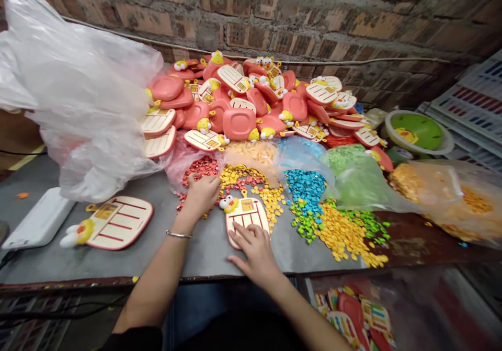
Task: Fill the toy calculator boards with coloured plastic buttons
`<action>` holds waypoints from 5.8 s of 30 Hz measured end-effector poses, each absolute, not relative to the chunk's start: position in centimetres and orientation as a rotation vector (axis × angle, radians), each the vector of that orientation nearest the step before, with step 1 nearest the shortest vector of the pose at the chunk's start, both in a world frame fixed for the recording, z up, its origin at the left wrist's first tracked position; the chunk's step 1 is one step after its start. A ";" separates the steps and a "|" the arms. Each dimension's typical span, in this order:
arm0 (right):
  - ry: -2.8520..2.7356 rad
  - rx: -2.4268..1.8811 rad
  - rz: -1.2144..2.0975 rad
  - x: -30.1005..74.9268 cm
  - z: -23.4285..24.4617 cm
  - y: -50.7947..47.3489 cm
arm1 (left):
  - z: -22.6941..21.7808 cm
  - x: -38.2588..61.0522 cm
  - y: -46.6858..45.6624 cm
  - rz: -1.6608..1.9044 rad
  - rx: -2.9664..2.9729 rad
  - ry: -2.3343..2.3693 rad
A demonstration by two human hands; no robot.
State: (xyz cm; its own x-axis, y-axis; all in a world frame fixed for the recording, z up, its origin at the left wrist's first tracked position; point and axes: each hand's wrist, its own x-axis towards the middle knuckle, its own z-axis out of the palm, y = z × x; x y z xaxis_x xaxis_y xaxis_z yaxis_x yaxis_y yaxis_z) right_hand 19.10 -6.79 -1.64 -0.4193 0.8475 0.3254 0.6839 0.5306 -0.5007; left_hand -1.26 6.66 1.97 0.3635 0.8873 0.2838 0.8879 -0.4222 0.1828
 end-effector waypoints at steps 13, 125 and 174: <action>-2.548 -1.523 0.242 24.2 0.7 9.5 | 1.8 -1.4 5.9 -0.407 -2.945 -1.569; -2.323 -0.685 1.220 21.8 -0.2 3.6 | -0.6 0.2 1.0 -0.333 -3.059 -1.571; -2.285 -1.072 0.588 27.4 -1.0 6.0 | -0.5 0.4 0.7 -0.262 -3.040 -1.417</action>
